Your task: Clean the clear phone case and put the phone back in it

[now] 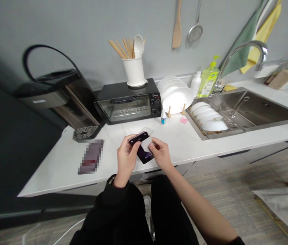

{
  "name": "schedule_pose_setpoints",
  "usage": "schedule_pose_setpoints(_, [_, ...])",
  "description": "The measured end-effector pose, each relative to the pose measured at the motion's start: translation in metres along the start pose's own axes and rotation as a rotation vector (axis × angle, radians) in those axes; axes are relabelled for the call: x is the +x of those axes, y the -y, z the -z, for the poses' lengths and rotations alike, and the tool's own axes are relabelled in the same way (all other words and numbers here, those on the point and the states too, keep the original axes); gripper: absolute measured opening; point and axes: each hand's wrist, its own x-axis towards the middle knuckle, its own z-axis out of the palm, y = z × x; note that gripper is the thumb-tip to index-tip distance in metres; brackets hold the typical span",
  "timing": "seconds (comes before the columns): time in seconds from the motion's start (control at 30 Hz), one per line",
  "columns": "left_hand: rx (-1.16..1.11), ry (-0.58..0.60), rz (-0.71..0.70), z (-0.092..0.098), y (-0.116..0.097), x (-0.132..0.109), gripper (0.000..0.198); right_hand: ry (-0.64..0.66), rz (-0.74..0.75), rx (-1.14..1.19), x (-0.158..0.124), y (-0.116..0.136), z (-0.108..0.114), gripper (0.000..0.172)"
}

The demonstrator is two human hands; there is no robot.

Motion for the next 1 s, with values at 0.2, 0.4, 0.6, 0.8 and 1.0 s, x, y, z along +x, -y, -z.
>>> schedule_pose_setpoints(0.2, [0.016,0.282,0.244,-0.005,0.017,-0.03,0.048,-0.222,-0.026,0.144,-0.011,-0.015,-0.013,0.034])
schedule_pose_setpoints(0.4, [0.114,0.518,0.256,0.028,0.021,-0.035,0.042,0.076,0.024,-0.159,0.024,0.016,0.032,0.038])
schedule_pose_setpoints(0.6, [0.204,0.267,0.223,0.049,0.027,-0.005,0.025,0.502,-0.01,-0.584,0.035,0.034,0.064,0.034])
schedule_pose_setpoints(0.8, [0.267,0.294,0.077,0.045,0.026,0.0,0.022,0.556,0.414,-0.765,0.022,0.03,0.054,0.032])
schedule_pose_setpoints(1.0, [0.437,0.159,-0.05,0.038,0.022,-0.012,0.012,0.492,0.582,-1.103,0.016,0.034,0.031,0.033])
